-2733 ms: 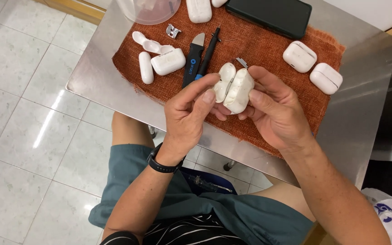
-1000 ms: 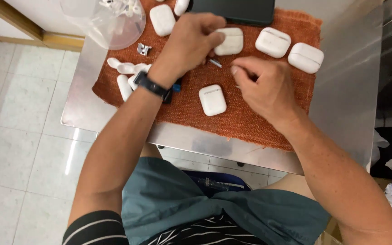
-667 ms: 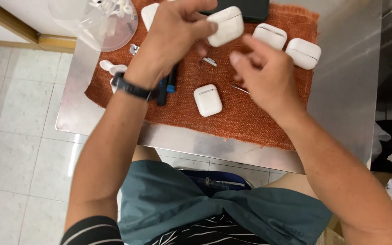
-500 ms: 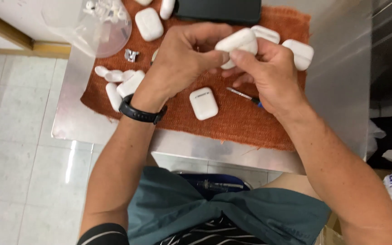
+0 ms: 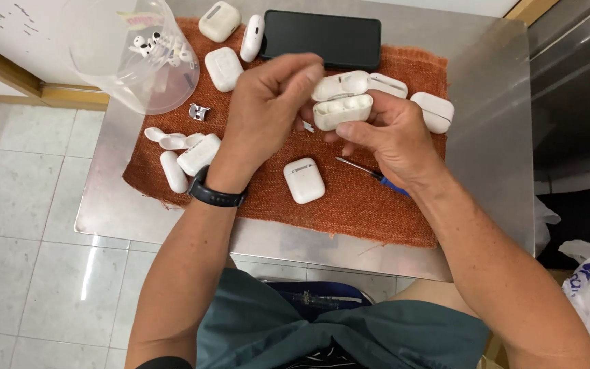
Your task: Disassembling and inspecting AirPods charging cases on a repair bench using small hand tools.
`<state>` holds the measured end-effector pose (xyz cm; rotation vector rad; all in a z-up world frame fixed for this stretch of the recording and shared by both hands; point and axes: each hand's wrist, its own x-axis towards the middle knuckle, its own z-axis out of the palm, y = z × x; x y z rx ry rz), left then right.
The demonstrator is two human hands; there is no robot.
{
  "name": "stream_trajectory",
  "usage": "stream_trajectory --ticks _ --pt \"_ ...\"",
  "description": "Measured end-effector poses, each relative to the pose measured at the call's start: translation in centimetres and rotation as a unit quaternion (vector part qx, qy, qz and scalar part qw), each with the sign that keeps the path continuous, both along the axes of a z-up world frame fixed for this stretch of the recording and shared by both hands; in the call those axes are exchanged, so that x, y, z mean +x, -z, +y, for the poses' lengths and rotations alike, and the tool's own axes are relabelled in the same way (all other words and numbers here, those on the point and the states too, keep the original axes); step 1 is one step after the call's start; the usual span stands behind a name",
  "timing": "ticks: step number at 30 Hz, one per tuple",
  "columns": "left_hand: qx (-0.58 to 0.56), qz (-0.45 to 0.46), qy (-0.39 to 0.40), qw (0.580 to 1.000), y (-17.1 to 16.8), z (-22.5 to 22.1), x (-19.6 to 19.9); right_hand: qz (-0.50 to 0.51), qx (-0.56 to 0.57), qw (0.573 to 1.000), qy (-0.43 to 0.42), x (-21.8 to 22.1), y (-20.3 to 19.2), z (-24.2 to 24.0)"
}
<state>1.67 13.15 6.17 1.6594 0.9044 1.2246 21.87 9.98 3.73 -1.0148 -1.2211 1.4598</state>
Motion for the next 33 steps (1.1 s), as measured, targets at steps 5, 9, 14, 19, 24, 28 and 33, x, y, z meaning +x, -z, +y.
stream_trajectory --ticks 5,9,14,19,24,28,33 --pt "0.087 0.129 -0.046 0.987 0.9 0.9 -2.3 0.022 -0.003 1.0 0.018 0.3 -0.1 0.2" --pt "0.099 0.427 0.043 0.898 -0.6 -0.1 -1.3 0.04 0.016 0.999 0.017 0.6 0.3 0.4" --pt "0.108 0.509 0.02 0.854 1.4 0.6 -0.5 0.032 0.03 0.999 0.02 0.5 0.3 0.2" --pt "0.156 0.508 -0.001 0.847 2.8 1.2 -0.9 0.029 0.041 0.998 0.033 0.6 -0.1 0.1" --pt "0.208 0.546 -0.018 0.812 4.9 2.5 0.1 0.022 0.063 0.997 0.049 0.9 0.9 0.3" --pt "0.179 0.492 -0.003 0.852 4.1 2.1 -0.8 -0.032 0.059 0.994 0.091 0.2 -0.7 -0.1" --pt "-0.194 0.057 0.068 0.977 -0.3 0.1 -2.1 -0.033 0.062 0.993 0.089 0.3 -1.0 -0.1"
